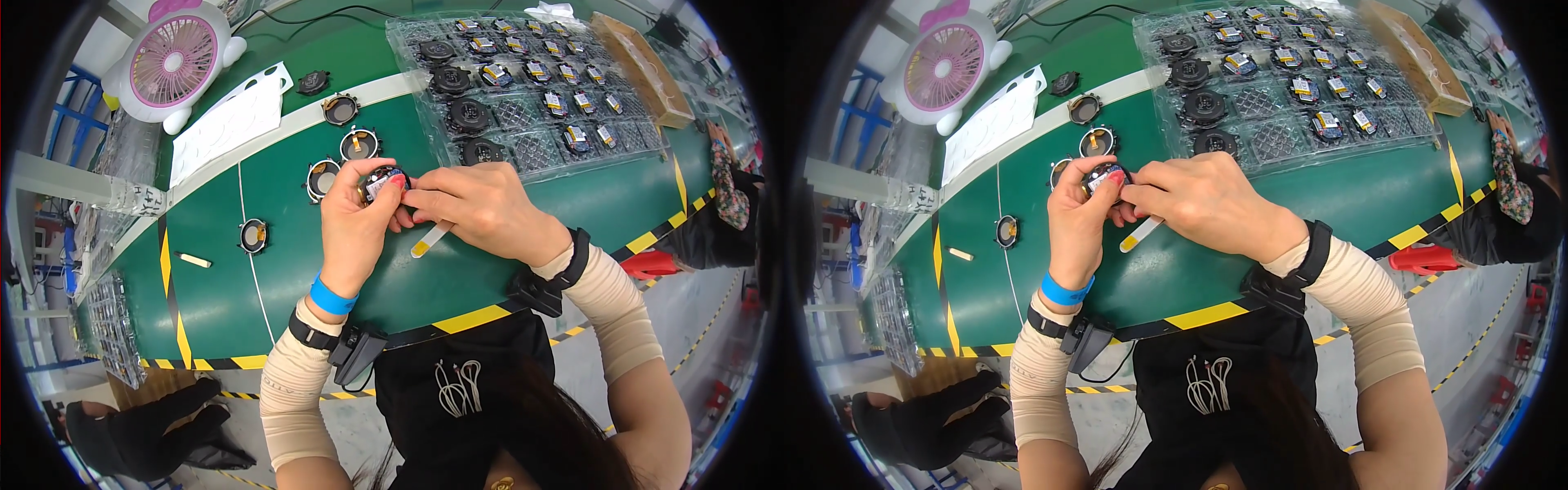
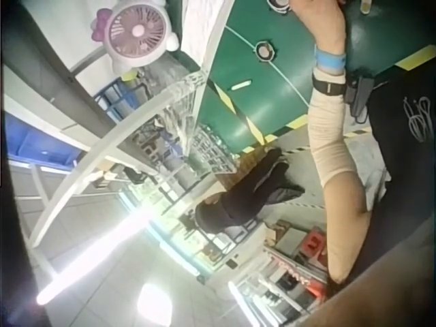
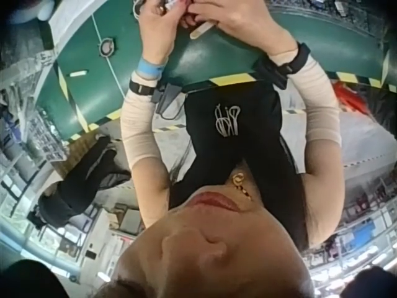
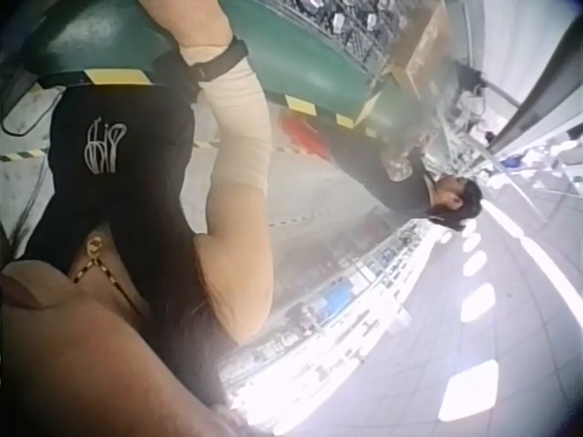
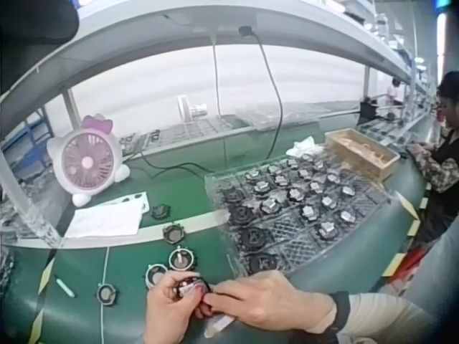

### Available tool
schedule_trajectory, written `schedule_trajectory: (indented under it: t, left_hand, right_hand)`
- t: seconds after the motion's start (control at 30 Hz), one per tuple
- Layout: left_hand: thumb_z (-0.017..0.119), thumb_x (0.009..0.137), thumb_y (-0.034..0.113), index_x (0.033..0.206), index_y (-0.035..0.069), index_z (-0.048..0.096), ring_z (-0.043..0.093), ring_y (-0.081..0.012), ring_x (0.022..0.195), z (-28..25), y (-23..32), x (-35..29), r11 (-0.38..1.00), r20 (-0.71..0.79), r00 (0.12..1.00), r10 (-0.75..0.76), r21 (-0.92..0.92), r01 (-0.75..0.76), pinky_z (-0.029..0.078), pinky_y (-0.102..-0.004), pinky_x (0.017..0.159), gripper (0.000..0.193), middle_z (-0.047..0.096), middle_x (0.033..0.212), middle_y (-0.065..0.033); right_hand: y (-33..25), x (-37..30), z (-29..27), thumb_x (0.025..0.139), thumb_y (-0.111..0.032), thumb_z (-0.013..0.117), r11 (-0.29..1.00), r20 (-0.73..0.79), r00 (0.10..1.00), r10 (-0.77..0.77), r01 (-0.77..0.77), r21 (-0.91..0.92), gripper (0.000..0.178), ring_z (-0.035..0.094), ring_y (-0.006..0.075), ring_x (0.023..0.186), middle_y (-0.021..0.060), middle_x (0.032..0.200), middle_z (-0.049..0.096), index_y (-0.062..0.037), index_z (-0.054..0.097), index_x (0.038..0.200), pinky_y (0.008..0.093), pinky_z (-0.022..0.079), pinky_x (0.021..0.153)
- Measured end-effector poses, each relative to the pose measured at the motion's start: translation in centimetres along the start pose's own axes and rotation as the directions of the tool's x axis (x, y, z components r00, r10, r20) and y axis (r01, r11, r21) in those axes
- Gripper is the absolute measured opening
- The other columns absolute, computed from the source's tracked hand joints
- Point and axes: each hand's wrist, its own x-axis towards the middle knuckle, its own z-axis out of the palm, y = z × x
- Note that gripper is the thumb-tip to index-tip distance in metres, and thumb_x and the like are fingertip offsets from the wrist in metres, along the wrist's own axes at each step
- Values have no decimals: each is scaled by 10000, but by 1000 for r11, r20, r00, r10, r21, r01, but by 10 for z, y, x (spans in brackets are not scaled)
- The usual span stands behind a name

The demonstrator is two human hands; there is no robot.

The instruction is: The person picks up a watch component and uses tweezers to peel off a film before pressing the component into a watch frame. They then use the tweezers to pick up a small part from a tray, place it onto the assembly, and press down the internal connectors.

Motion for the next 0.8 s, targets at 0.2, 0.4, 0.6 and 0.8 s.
schedule_trajectory:
  t: [0.2,0.4,0.6,0.8]
  left_hand:
    - [488,868,71,1080,1,483,583,-126,606,3,3,0,996,-21,998,-54,-74,52,443,-196,492,224,603,819,-83]
    - [439,890,80,1130,9,471,602,-141,666,4,0,0,990,-16,998,-56,-129,53,469,-200,521,253,596,895,-93]
    - [418,891,57,1130,-9,445,609,-138,682,7,2,2,995,-20,999,-45,-89,43,498,-219,532,248,597,881,-112]
    - [421,884,46,1131,-12,442,615,-152,715,8,0,3,994,-30,998,-57,-95,54,516,-231,561,255,592,909,-118]
  right_hand:
    - [-1,-1,1,575,-7,653,998,-48,997,63,-63,-8,295,587,161,567,23,778,595,-77,631,861,257,463,456]
    - [1,-1,-4,573,-1,646,993,-67,996,63,-69,-93,316,580,160,564,25,779,585,-84,634,879,260,457,454]
    - [3,-2,-4,582,-8,645,987,-51,995,88,-94,-131,302,570,158,551,25,773,575,-90,635,873,263,448,447]
    - [4,-4,-1,589,-27,650,982,-23,995,93,-95,-163,274,572,160,560,24,771,571,-93,631,854,263,446,449]
